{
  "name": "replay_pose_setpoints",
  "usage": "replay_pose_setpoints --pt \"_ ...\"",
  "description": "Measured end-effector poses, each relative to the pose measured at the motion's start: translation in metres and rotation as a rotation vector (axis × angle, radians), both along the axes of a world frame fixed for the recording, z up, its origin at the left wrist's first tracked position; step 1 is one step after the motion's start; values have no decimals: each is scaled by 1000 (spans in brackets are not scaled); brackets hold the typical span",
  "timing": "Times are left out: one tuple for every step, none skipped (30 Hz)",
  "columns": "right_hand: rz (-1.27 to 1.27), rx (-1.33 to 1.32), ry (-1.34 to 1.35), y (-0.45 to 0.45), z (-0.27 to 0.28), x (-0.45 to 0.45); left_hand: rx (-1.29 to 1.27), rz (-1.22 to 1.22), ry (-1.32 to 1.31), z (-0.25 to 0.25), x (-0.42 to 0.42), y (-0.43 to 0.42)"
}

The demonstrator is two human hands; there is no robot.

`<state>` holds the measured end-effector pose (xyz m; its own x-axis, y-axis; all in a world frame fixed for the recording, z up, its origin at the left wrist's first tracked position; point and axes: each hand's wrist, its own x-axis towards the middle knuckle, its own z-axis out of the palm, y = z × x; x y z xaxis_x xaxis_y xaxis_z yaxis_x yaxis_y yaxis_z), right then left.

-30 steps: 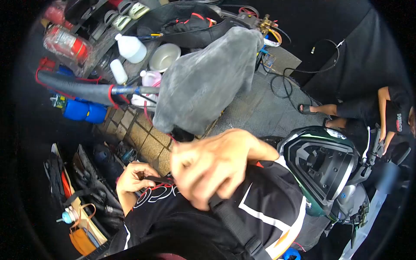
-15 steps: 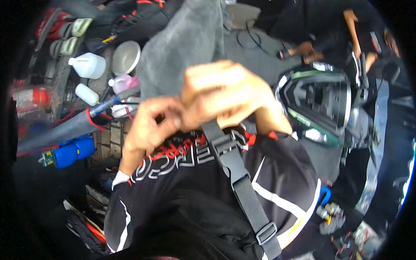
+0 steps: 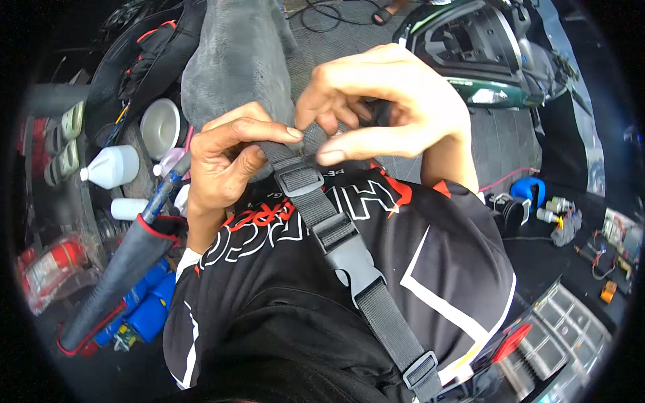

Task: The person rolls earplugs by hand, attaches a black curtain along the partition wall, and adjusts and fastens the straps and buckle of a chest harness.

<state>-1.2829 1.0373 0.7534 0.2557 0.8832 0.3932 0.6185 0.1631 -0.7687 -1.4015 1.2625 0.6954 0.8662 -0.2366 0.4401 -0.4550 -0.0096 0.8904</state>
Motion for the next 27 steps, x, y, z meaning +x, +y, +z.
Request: replay_pose_setpoints --pt "-14 28 70 -5 -1 -8 -16 -30 3 1 0 0" --pt "11 28 113 -9 2 -17 -34 -62 7 1 0 0" --pt "34 29 157 -12 5 -24 -39 -89 9 -1 0 -1" --pt "115 -49 204 -15 12 -29 -50 -112 -1 -2 1 -2" --pt "158 -62 209 -18 13 -35 -61 -136 -11 -3 1 -3" --pt "106 -121 264 -20 18 -46 -66 -164 -7 -3 1 -4" --pt "55 -179 321 -22 24 -57 -79 -193 -28 -3 2 -6" --pt "27 -178 330 -25 27 -63 -93 -223 -48 -3 2 -7" --pt "11 -189 218 -28 30 -70 -98 -250 -43 -3 1 -8" --pt "-4 -204 105 -31 32 -76 -74 -302 -41 -4 2 -8" --pt "-30 -207 114 -34 33 -81 -49 -352 -39 -5 2 -9" --pt "3 -164 42 -35 33 -84 -54 -380 -34 -4 1 -13" --pt "34 -122 -32 -37 31 -89 -70 -413 17 -3 0 -17" --pt "5 -107 -48 -38 28 -96 -85 -447 67 -4 -1 -22" --pt "-24 -110 -44 -40 27 -101 -86 -475 70 -6 -1 -26" --pt "-22 -126 -83 -42 26 -105 -96 -488 22 -9 0 -31" --pt "-16 -143 -125 -44 27 -109 -107 -496 -29 -10 -1 -36" --pt "-60 -121 -156 -46 25 -115 -131 -512 3 -12 -3 -39" --pt "-70 -122 -164 -46 26 -117 -129 -522 -4 -12 -5 -41" --pt "-68 -93 -272 -47 27 -117 -101 -524 3 -11 -7 -41" --pt "-66 -64 -381 -48 28 -116 -71 -526 8 -9 -9 -41" --pt "-93 7 -466 -51 20 -116 -76 -522 94 -5 -15 -43" --pt "-101 10 -475 -55 18 -116 -70 -530 86 -2 -21 -44" --pt "-95 38 -495 -60 18 -116 -71 -524 136 -1 -25 -44" --pt "-89 63 -518 -66 19 -115 -73 -520 182 1 -27 -45" --pt "-106 91 -496 -73 22 -115 -19 -547 106 3 -28 -47" --pt "-122 90 -480 -83 24 -115 -35 -551 151 6 -36 -52"
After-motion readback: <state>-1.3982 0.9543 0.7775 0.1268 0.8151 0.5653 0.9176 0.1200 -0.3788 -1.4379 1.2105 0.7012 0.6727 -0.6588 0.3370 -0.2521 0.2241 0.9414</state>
